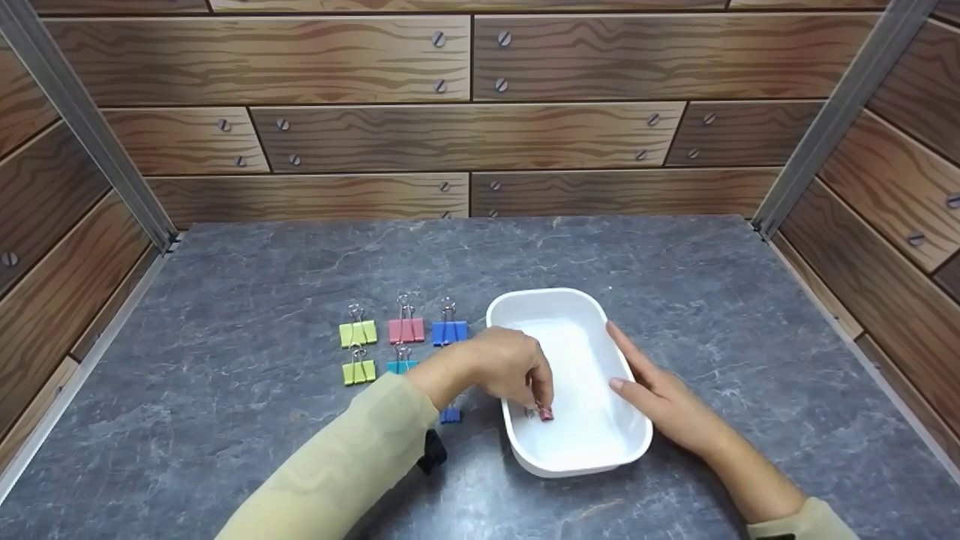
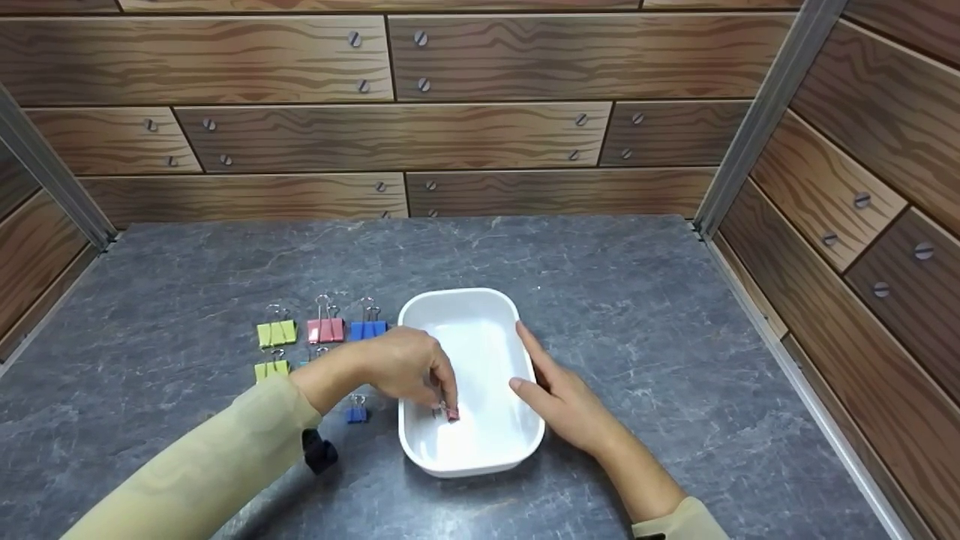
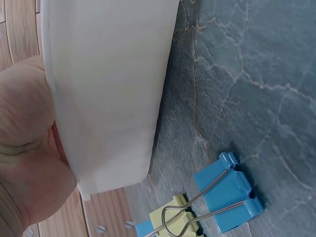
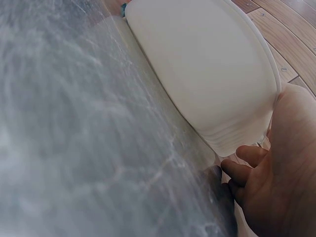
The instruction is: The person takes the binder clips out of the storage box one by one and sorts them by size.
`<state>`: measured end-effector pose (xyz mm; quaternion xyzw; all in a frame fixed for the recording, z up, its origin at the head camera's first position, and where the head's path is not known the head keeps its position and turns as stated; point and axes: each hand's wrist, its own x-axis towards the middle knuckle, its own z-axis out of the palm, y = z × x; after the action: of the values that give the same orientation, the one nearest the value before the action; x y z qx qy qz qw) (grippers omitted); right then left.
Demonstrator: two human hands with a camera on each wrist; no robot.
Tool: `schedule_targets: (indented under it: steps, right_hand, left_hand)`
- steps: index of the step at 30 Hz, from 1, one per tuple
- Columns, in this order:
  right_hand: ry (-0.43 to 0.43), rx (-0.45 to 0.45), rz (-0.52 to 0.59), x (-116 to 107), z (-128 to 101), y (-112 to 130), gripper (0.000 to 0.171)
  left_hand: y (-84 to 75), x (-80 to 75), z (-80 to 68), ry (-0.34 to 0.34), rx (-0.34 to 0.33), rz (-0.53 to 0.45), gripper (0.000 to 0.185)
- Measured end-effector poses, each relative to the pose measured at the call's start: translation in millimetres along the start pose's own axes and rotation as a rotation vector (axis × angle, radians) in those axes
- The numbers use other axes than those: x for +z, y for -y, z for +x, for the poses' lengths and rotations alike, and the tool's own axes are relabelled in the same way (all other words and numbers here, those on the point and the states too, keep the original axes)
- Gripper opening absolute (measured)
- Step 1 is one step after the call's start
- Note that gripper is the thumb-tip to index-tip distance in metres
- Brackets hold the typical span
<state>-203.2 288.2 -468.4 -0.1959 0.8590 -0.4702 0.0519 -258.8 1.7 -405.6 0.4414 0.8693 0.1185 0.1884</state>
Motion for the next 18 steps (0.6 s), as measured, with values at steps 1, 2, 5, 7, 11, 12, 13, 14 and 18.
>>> schedule_targets:
  steps: [1,2,5,7,11,12,13,14,18]
  right_hand:
    - [-0.001,-0.003,-0.001,-0.1,0.1,0.6,0.07]
    - [-0.002,-0.009,-0.001,-0.2,0.2,0.7,0.07]
    - [-0.003,-0.014,0.003,-0.6,0.0,0.4,0.07]
    - [-0.004,-0.019,-0.003,-0.7,0.0,-0.5,0.07]
    - [-0.001,-0.01,0.0,-0.5,0.7,-2.3,0.071]
    - [-0.001,-0.008,-0.001,-0.4,0.8,-2.6,0.071]
    - [-0.001,-0.005,-0.002,-0.4,0.9,-2.8,0.071]
    - [-0.001,-0.002,-0.002,-0.3,1.0,-3.0,0.071]
    - [-0.007,-0.013,-0.012,-0.3,0.9,-3.3,0.071]
  left_hand:
    - [0.0,0.1,0.1,-0.002,0.002,0.005,0.016]
    - [-0.1,0.0,0.0,-0.004,0.002,0.011,0.016]
    - [-0.8,0.4,0.7,-0.007,0.001,0.021,0.016]
    - [-1.3,0.5,1.2,-0.003,-0.004,0.021,0.016]
    - [-3.0,0.0,1.8,0.023,-0.024,0.004,0.015]
    - [-3.3,0.1,2.0,0.032,-0.031,0.0,0.015]
    - [-3.8,0.0,2.1,0.039,-0.04,-0.004,0.014]
    - [-4.2,0.0,2.1,0.045,-0.046,-0.006,0.014]
    - [-5.4,-0.2,2.6,0.05,-0.071,-0.004,0.013]
